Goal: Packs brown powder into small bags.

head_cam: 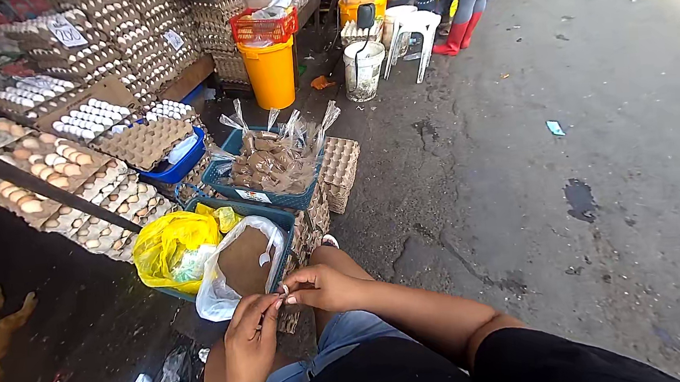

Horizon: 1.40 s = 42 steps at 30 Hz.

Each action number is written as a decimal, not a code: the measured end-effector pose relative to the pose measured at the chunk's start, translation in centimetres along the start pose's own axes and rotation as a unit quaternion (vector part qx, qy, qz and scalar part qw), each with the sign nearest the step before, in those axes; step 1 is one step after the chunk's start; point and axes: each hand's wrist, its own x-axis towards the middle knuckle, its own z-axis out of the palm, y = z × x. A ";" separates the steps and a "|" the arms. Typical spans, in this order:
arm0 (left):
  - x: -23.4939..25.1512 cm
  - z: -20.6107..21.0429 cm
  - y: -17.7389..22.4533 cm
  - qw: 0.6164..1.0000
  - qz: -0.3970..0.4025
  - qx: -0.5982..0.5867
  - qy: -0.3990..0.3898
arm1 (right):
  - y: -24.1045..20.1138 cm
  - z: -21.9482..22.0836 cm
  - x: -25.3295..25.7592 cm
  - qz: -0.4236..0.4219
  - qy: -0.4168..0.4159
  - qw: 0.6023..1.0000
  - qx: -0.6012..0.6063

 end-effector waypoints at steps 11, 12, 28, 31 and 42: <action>0.6 -3.1 -1.7 0.995 -0.100 0.003 0.031 | 3.0 2.7 -0.8 -0.135 0.071 0.957 -0.246; 0.4 -3.8 -2.0 0.988 -0.148 -0.012 0.041 | 3.3 2.9 -1.2 -0.123 0.080 0.959 -0.244; 0.5 -5.2 -3.6 0.976 -0.214 0.012 0.048 | 2.0 -11.2 8.0 -0.020 0.474 0.880 -0.016; 0.9 -7.1 -5.6 0.952 -0.284 0.071 0.087 | 5.7 -7.9 4.2 0.033 0.463 0.885 -0.027; 9.7 -5.6 -18.9 0.861 -0.418 0.255 -0.139 | 13.6 3.5 0.2 0.024 0.105 0.987 -0.121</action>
